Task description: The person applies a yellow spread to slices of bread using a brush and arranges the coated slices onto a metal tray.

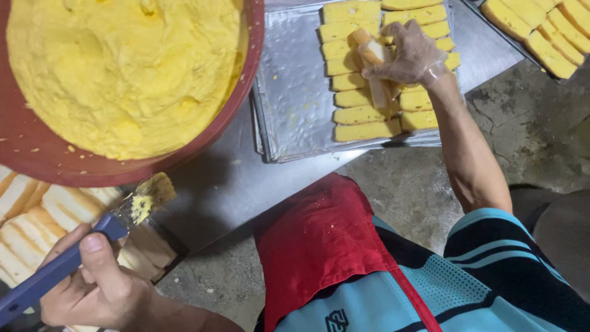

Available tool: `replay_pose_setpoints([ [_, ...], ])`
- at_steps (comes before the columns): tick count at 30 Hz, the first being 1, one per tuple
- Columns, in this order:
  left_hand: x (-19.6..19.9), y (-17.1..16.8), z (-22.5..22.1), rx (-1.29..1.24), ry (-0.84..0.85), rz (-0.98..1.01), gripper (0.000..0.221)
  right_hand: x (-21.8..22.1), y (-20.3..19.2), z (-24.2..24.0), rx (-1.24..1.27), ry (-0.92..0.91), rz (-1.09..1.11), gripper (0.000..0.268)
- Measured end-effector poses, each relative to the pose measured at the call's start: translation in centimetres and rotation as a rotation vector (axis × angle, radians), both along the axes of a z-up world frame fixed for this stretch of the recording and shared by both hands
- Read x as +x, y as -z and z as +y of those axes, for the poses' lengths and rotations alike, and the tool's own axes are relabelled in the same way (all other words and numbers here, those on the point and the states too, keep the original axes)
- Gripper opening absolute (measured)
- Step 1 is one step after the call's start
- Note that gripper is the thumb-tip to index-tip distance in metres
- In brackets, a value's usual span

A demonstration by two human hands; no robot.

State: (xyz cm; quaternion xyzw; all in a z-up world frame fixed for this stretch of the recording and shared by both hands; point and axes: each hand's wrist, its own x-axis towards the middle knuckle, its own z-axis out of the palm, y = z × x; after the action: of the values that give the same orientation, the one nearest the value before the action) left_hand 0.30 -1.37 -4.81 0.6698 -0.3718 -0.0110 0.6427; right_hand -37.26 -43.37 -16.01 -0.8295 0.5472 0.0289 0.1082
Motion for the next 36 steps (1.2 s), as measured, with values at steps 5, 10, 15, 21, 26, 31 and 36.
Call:
replay_pose_setpoints([
  [5, -0.9, -1.0, -2.8, 0.058, 0.002, 0.012, 0.041, -4.0, 2.5, -1.7, 0.256, -0.015, -0.329, 0.044],
  [10, 0.8, -1.0, -5.0, -0.003, 0.043, 0.013, 0.038, -4.3, -1.8, -0.1, 0.449, 0.324, -0.896, 0.065],
  [15, 2.6, -0.2, -6.5, -0.016, 0.078, 0.055, 0.029, -4.3, -2.2, -0.6, 0.603, 0.266, -1.647, 0.055],
  [21, 7.5, -0.8, -8.9, -0.07, 0.167, 0.181, 0.019, 1.1, -0.5, 3.3, 1.366, 0.474, -2.226, 0.053],
  [26, 9.9, -2.0, -11.1, 0.165, 0.36, 0.056, 0.009, 3.7, -3.1, 6.0, 1.403, 0.39, -2.342, 0.049],
  [31, 8.8, -1.2, -16.2, 0.067, 0.729, 0.258, 0.015, 8.1, -5.1, 8.6, 1.304, 0.453, -2.312, 0.034],
  [36, 7.4, 3.3, -25.5, 0.122, 0.617, -0.18, 0.019, 11.7, -6.0, 10.7, 1.069, 0.53, -2.232, 0.038],
])
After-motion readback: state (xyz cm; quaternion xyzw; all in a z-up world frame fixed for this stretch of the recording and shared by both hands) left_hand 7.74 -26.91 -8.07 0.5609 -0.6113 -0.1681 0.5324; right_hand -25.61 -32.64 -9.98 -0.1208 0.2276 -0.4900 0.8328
